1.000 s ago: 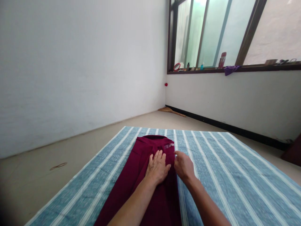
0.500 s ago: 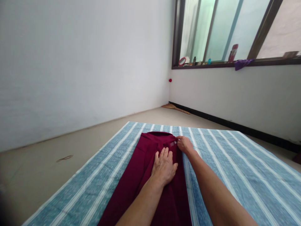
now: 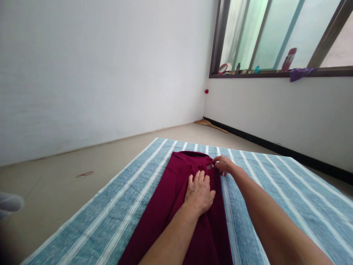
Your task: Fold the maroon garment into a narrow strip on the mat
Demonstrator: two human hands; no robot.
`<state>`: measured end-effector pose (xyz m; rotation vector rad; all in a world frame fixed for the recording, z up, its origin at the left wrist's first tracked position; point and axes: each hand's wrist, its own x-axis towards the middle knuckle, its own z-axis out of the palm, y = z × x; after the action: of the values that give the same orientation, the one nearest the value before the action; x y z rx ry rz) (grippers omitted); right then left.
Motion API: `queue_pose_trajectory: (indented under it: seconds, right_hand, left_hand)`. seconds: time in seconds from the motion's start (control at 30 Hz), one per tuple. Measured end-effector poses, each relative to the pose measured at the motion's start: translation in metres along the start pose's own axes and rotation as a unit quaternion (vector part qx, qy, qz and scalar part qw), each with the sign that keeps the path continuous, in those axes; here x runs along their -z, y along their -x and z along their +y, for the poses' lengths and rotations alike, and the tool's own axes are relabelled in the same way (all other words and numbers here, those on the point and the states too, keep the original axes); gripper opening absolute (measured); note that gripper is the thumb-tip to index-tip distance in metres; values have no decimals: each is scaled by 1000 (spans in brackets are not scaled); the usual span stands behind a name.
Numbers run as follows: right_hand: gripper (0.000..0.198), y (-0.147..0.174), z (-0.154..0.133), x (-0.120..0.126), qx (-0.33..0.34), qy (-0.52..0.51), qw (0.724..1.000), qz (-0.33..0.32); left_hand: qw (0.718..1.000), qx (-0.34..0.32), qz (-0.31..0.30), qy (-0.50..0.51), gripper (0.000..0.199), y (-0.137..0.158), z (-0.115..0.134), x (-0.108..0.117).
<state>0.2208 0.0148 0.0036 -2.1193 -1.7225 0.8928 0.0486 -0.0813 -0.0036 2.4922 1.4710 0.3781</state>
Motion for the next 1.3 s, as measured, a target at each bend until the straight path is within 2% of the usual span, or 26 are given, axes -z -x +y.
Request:
queue_pose_trajectory:
  seconds: [0.27, 0.6, 0.87, 1.1, 1.3]
  right_hand:
    - [29, 2, -6, 6, -20, -17, 999, -31]
    - [12, 8, -5, 14, -22, -74, 995, -59]
    - [31, 7, -9, 15, -30, -60, 995, -69]
    - [27, 6, 6, 13, 6, -64, 996, -59]
    - [22, 4, 9, 16, 39, -23, 997, -68]
  left_hand:
    - [1000, 0, -26, 3, 54, 0, 1, 7]
    - [1000, 1, -25, -2, 53, -1, 1, 6]
    - [1000, 2, -28, -2, 52, -2, 0, 5]
    - [1000, -2, -28, -1, 52, -1, 0, 5]
    - [999, 0, -34, -4, 53, -1, 1, 5]
